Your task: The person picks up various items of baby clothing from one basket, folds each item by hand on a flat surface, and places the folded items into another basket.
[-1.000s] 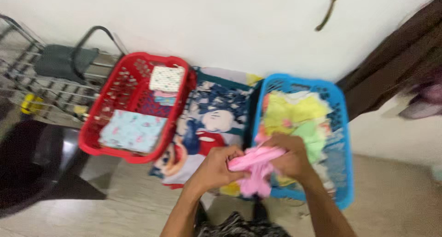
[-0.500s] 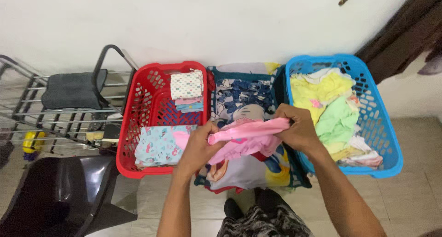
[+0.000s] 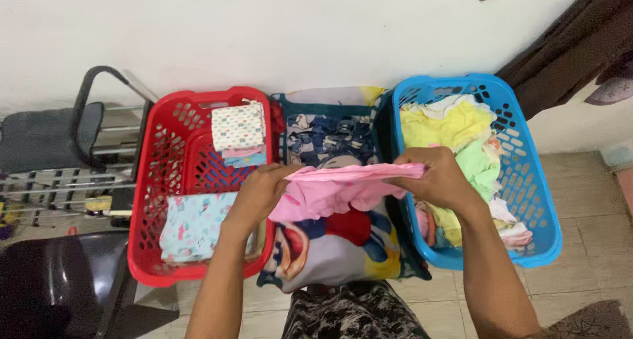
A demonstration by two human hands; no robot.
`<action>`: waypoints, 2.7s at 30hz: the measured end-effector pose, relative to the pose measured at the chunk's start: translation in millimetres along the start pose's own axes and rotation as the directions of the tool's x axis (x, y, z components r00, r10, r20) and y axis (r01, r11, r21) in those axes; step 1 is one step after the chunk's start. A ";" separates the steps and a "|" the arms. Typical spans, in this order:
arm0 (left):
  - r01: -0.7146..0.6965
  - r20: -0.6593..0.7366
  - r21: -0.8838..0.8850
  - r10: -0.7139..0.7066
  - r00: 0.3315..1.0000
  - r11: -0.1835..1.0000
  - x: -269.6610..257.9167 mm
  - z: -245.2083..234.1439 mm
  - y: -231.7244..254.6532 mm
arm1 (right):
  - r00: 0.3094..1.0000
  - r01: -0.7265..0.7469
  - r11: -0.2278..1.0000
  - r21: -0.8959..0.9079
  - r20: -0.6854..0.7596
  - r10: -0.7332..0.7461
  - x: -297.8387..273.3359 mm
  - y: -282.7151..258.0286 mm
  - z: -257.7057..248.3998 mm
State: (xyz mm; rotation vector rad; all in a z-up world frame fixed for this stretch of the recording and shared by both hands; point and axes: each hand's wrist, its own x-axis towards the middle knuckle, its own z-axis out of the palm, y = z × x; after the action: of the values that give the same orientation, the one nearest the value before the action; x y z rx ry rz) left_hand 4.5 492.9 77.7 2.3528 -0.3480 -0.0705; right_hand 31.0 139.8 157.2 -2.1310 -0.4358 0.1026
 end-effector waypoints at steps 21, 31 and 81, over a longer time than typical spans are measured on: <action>-0.104 0.185 -0.243 0.152 0.971 0.964 58.2 76.4 16.9 | 0.937 0.300 0.889 -0.347 0.281 -0.207 61.4 -19.5 -39.7; 0.219 0.383 -0.209 -0.126 0.915 0.953 -12.2 -7.2 -14.6 | 0.727 0.037 0.917 -0.397 0.640 0.247 39.6 57.9 -61.3; -0.166 0.236 0.531 0.043 0.971 0.831 -30.4 93.2 -37.7 | 0.937 0.346 0.860 -0.375 0.184 -0.297 -36.4 133.9 110.6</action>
State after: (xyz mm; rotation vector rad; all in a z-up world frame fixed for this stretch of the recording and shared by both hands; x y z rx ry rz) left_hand -30.2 464.0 -17.1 2.8993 -0.6813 -0.1964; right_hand 6.8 146.5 -18.4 -2.4252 -0.9512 -0.0588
